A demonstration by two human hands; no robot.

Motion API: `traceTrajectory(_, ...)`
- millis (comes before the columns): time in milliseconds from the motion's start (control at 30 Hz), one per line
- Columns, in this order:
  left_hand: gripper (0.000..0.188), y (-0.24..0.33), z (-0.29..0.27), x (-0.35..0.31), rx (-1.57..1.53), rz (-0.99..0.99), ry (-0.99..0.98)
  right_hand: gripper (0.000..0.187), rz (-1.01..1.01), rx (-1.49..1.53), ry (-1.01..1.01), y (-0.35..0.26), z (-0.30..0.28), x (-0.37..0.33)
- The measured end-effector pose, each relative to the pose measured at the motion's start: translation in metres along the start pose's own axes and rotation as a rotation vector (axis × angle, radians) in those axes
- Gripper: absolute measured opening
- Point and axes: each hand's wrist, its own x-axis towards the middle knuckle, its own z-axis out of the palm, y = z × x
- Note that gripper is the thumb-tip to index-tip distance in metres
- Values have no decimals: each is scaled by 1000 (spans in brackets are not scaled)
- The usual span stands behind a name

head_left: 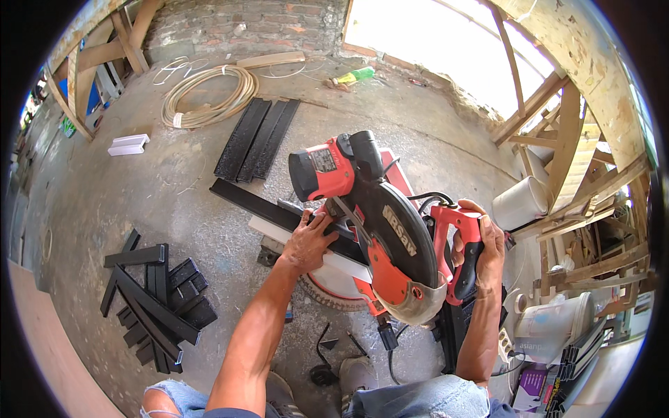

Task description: The person positions black plastic planks on a miter saw and makes multiple cuts. The person moves the cut pieces aside and aligns the remaining planks before cutting them one by one.

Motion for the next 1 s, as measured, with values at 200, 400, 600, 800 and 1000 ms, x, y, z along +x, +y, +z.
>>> traceTrajectory(200, 46, -1, 1, -1, 13, 8, 12, 57, 3, 1, -5, -1, -1, 0)
traceTrajectory(400, 46, -1, 3, -1, 3, 11, 37, 56, 0, 11, -25, -2, -1, 0)
traceTrajectory(600, 47, -1, 2, -1, -11, 14, 55, 57, 9, 7, -19, -3, 0, 0)
traceTrajectory(800, 46, -2, 4, -1, 4, 16, 51, 58, 7, 8, -5, 0, 0, 1)
traceTrajectory(1000, 45, -1, 2, -1, 6, 16, 53, 58, 4, 4, -17, -1, -1, 1)
